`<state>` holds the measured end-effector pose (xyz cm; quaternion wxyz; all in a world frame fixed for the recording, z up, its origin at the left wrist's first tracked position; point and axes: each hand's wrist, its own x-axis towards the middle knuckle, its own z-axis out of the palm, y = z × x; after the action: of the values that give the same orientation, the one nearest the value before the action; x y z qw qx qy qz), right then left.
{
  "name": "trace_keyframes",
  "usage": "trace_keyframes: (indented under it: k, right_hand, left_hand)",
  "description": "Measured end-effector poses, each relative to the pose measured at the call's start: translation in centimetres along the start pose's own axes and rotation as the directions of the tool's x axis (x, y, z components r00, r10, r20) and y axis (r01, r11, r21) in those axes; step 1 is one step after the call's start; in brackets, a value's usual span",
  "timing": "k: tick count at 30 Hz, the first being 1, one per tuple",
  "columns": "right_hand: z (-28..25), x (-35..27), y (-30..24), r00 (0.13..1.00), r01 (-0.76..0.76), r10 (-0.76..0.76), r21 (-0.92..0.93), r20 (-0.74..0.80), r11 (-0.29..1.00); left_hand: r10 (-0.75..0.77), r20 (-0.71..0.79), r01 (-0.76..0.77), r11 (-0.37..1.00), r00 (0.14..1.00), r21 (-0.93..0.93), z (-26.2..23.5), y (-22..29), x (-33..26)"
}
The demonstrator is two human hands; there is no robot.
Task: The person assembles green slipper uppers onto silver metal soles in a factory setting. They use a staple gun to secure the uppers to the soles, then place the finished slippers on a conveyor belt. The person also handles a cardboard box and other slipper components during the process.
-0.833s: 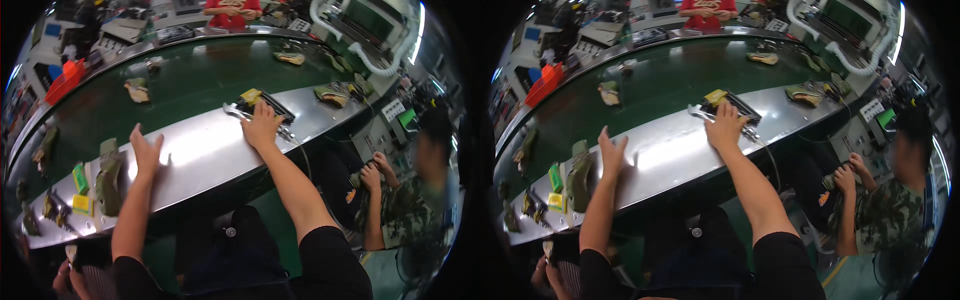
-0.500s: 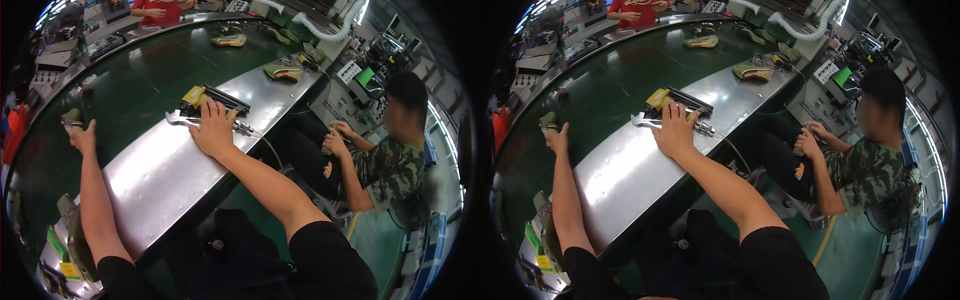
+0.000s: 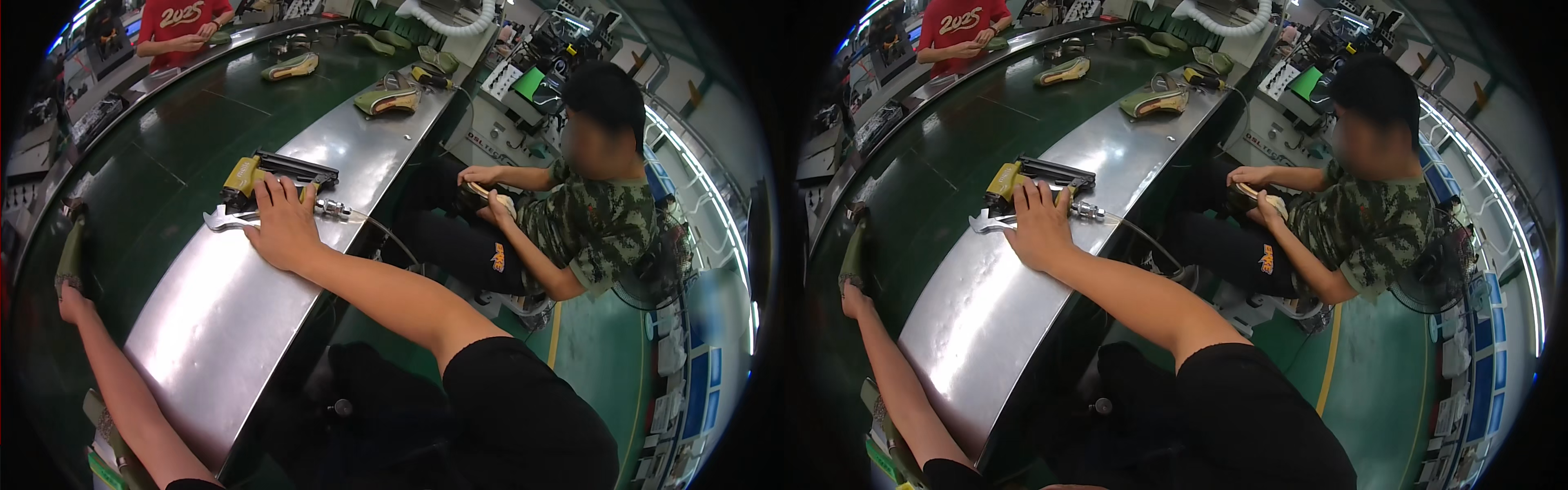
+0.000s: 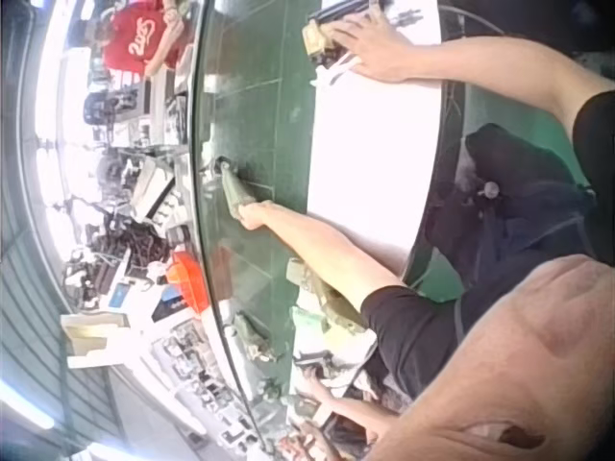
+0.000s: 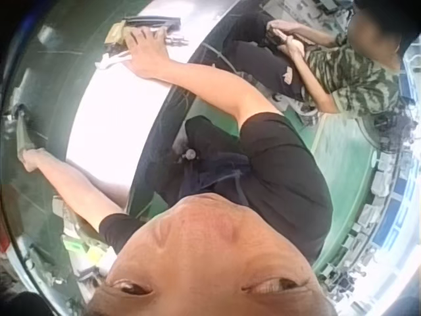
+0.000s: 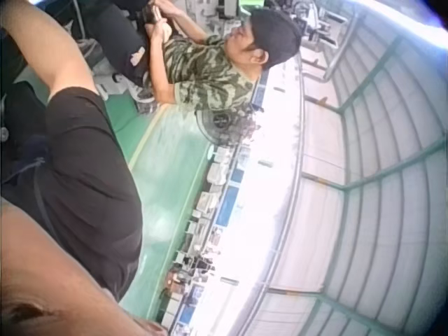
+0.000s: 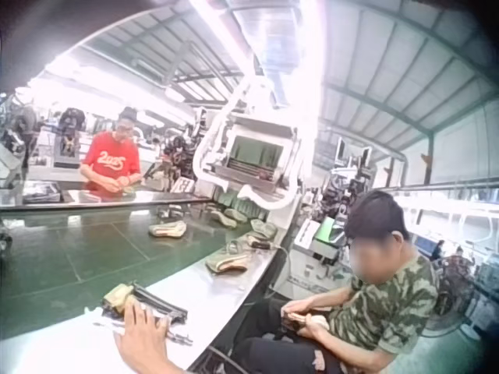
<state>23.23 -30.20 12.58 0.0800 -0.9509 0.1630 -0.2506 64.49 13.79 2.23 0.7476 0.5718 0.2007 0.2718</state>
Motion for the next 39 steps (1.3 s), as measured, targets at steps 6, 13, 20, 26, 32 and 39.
trace_keyframes:
  k: [6, 13, 20, 26, 32, 39]
  right_hand:
    - [-0.7, -0.2, 0.4, 1.000, -0.018, 0.018, -0.010, -0.010, 1.000]
    - [0.4, 0.3, -0.2, 0.998, 0.051, -0.057, -0.150, -0.038, 0.987]
    - [0.7, -0.1, -0.3, 0.999, 0.029, -0.024, -0.204, 0.029, 0.979]
    - [0.2, 0.1, -1.1, 0.997, 0.045, -0.029, -0.208, 0.078, 0.977]
    - [0.4, 0.2, -0.6, 0.996, 0.046, -0.027, -0.226, 0.087, 0.973]
    - [0.5, 0.2, -0.9, 0.994, 0.061, -0.036, -0.244, 0.104, 0.968]
  left_hand:
    - [-0.104, 0.191, 0.146, 0.964, 0.976, -0.221, 2.2, 5.9, -11.2]
    - [-0.076, 0.933, 0.132, 0.991, 0.352, 0.031, 2.5, 10.2, -22.8]
    - [-0.152, 0.987, -0.446, 0.881, 0.052, 0.159, 4.1, 12.0, -30.3]
    - [-0.192, 0.879, -0.049, 0.970, 0.436, 0.236, 5.1, 9.7, -23.8]
    - [0.125, 0.494, -0.266, 0.937, 0.861, 0.226, 6.6, 5.0, -10.0]
    - [0.156, 0.583, -0.296, 0.943, 0.797, 0.153, 9.5, 0.7, 2.1]
